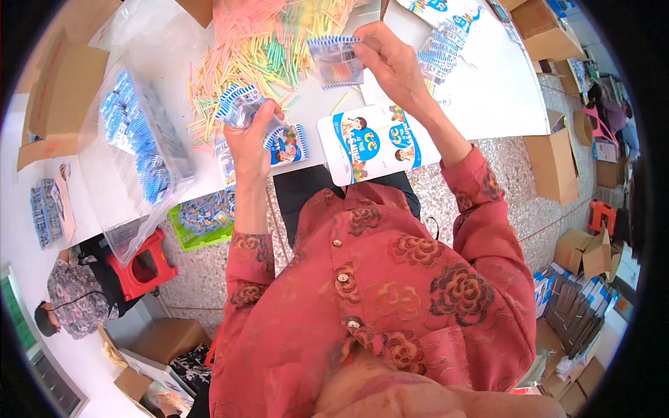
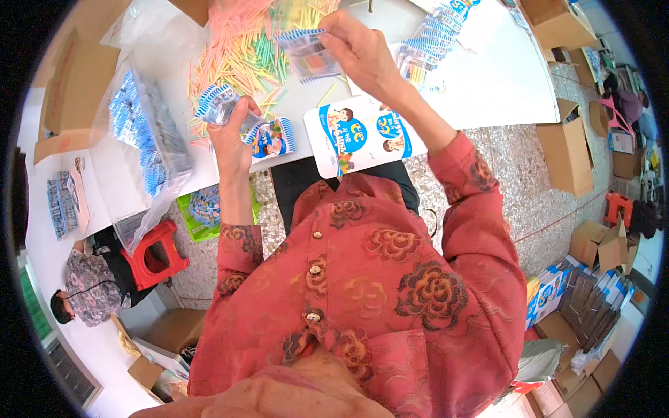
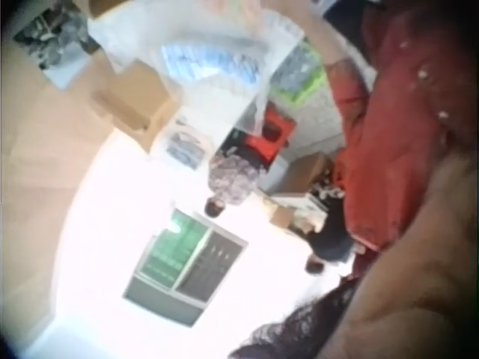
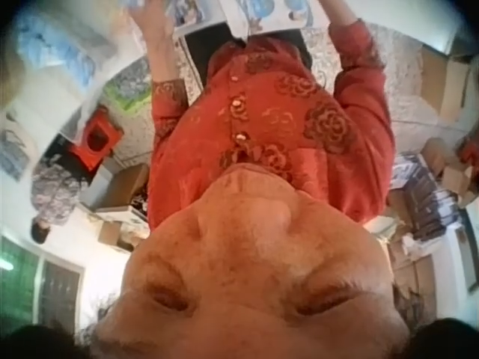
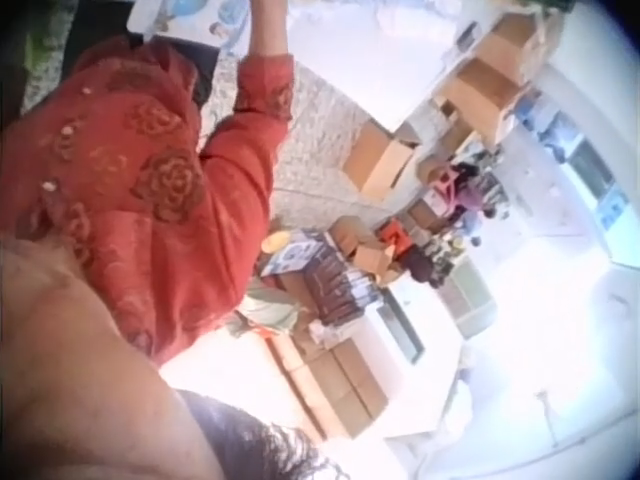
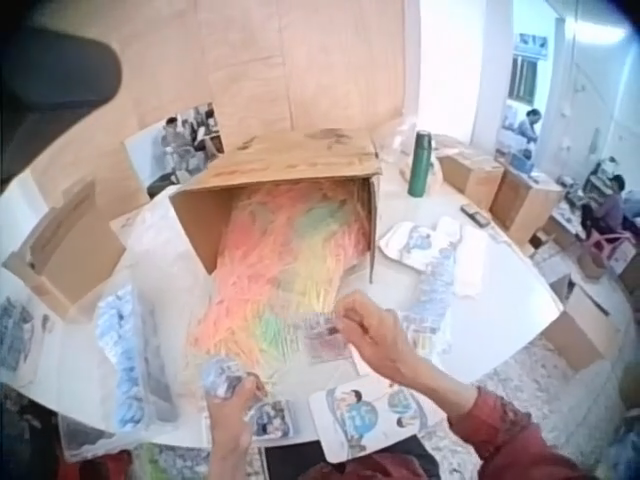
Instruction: Packaging small colorful items into plastic bags on a workbench.
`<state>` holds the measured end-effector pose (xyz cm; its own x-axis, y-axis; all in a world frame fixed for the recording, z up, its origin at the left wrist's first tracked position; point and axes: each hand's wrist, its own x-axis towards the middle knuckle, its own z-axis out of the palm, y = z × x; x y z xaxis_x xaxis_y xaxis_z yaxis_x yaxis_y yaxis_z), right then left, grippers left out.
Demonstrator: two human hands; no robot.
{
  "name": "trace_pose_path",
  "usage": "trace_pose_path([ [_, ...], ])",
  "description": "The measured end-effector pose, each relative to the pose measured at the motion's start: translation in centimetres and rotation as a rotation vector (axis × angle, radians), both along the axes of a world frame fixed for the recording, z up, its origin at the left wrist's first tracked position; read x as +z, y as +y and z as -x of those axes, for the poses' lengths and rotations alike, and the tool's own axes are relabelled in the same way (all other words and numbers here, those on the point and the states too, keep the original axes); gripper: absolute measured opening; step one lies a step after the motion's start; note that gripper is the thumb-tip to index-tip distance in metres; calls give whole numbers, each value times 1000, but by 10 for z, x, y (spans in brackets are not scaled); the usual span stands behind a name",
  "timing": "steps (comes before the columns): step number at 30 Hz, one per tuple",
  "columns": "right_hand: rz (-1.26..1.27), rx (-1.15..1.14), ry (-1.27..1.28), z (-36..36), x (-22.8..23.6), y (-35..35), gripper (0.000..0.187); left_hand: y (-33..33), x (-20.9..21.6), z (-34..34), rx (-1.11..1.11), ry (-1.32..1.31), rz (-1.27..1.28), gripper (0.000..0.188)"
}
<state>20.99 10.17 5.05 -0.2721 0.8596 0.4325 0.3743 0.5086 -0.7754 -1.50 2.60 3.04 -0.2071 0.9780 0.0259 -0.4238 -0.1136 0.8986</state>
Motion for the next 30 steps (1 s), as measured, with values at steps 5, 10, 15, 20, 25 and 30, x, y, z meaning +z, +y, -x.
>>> trace_pose_path([
  [5,176,-7,170,-30,-16,2,12,3,2,-4,-22,54,14,10],
  [10,451,-33,389,-51,-26,-7,12,1,4,-11,-24,60,62,9],
  [15,433,-150,338,-92,-43,-9,17,1,-1,-15,-86,53,112,11],
  [20,340,-372,222,-122,-73,-3,17,-6,3,-19,-128,-81,190,15],
  [25,319,-473,37,-132,-75,-7,23,-8,-3,-22,-108,4,210,19],
  [30,-245,-570,-253,-100,-54,-8,27,-9,-12,-29,-88,84,144,21],
])
